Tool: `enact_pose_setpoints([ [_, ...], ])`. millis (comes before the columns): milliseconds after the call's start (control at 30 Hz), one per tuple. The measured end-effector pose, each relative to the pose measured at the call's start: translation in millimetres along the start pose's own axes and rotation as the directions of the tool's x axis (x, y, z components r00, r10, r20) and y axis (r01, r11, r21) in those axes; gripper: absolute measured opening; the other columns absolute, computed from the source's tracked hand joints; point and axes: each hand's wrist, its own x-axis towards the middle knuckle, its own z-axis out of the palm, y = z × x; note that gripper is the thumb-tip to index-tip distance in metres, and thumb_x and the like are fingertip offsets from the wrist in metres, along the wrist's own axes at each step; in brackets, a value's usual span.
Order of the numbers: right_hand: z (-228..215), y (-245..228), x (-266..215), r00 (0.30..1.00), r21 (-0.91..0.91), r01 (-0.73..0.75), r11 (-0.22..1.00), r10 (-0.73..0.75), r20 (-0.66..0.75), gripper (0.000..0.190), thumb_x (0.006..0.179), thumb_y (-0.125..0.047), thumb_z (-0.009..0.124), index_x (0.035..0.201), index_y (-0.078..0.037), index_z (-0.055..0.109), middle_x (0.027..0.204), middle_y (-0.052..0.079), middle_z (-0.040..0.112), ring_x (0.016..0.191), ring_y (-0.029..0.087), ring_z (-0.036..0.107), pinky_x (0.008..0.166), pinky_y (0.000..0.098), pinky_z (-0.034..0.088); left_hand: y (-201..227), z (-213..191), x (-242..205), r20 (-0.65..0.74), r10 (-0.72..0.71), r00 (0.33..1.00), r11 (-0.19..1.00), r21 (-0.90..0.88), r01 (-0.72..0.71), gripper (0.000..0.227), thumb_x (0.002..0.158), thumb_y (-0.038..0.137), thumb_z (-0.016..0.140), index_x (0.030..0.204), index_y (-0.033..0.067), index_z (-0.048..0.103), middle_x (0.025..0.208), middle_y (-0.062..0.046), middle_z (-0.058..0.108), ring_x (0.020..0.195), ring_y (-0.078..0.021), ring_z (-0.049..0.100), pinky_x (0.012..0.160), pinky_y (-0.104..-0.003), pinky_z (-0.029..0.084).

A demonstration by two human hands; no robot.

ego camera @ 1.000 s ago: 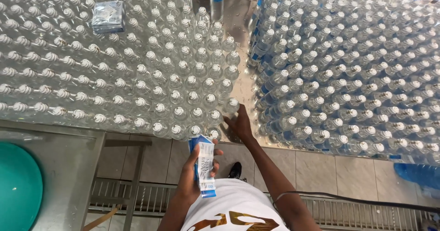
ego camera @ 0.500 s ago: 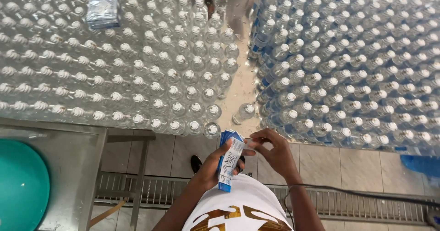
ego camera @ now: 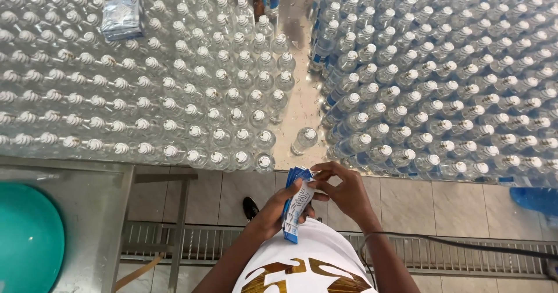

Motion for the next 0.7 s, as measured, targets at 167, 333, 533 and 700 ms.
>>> enact_pose_setpoints([
  [167,0,-7,3,0.999,-0.082,0.039,0.996,-0.040,-0.013,0.027,0.090,-0.014,0.087,0.116,-0.013,0.083,0.107,0.004,0.089,0.103,0.016,0.086,0.084,0.0299,0.067,-6,-7,-4,-0.003,0.043,0.999,0.982,-0.185,-0.042,0.073,0.102,0.050,0.064,0.151,-0.0028,0.053,0.130,-0.028,0.073,0.074,-0.0200,0.074,0.054,-0.024,0.059],
  [333,-12,0,14,0.987,-0.129,0.160,0.979,-0.156,0.046,0.026,0.097,-0.015,0.079,0.122,-0.013,0.082,0.116,0.004,0.088,0.106,0.018,0.084,0.091,0.0307,0.069,-9,-18,-9,-0.054,0.044,0.998,0.977,-0.206,-0.055,0.081,0.100,0.055,0.062,0.150,-0.0086,0.057,0.137,-0.027,0.072,0.082,-0.0202,0.075,0.056,-0.023,0.060],
  [533,-11,41,69,0.916,-0.156,0.391,0.907,-0.399,-0.027,0.032,0.104,-0.001,0.071,0.134,-0.011,0.072,0.125,0.006,0.083,0.114,0.021,0.082,0.084,0.0329,0.070,-7,-26,-15,-0.112,0.118,0.987,0.968,-0.209,-0.140,0.078,0.098,0.054,0.063,0.158,0.0039,0.052,0.139,-0.025,0.070,0.079,-0.0168,0.072,0.048,-0.021,0.056],
  [700,10,52,112,0.918,-0.128,0.345,0.930,-0.362,-0.159,0.023,0.110,-0.009,0.065,0.130,-0.015,0.075,0.128,0.003,0.081,0.122,0.022,0.078,0.095,0.0356,0.066,-1,-23,-20,-0.135,0.155,0.979,0.968,-0.175,-0.177,0.080,0.100,0.053,0.061,0.158,0.0005,0.050,0.135,-0.022,0.074,0.074,-0.0169,0.073,0.047,-0.021,0.052],
])
